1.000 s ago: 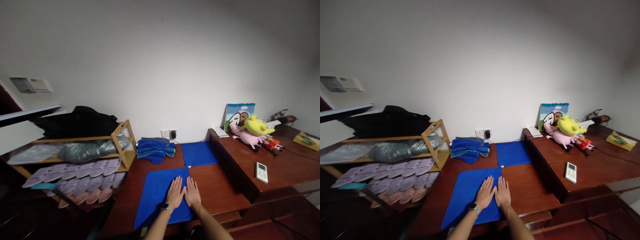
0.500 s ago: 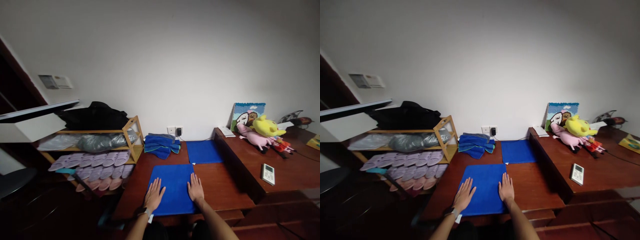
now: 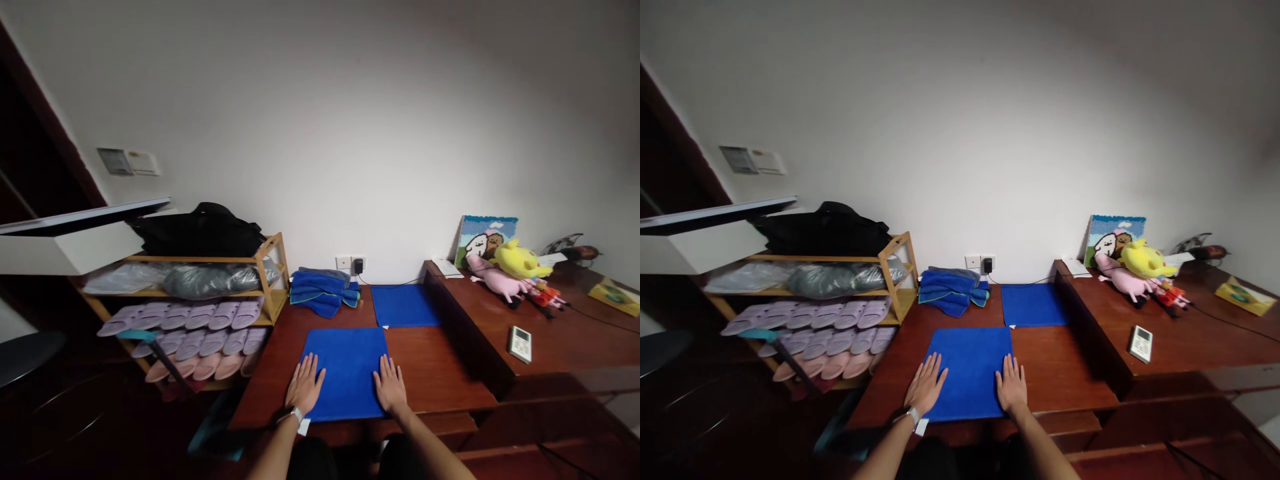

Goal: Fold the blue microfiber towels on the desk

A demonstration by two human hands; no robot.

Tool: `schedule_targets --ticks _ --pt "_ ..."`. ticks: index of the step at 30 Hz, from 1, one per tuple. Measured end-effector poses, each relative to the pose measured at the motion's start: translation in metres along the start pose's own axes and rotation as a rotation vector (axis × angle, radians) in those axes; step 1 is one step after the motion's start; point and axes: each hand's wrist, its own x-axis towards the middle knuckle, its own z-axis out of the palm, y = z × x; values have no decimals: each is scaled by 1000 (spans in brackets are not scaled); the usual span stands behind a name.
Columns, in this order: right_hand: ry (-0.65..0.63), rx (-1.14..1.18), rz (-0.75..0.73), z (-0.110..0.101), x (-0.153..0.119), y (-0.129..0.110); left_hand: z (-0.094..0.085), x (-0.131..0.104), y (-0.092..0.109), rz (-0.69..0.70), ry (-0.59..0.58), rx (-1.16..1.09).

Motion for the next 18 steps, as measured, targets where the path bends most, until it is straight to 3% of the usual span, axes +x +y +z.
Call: schedule_targets --ticks 4,14,18 --pt "-1 -22 23 -6 -13 -1 -2 2 1 -5 -11 2" --pt "29 4 -16 -11 -15 0 0 5 -4 -15 -44 70" --pt "23 14 -23 -14 -17 -1 -2 7 11 -4 -17 37"
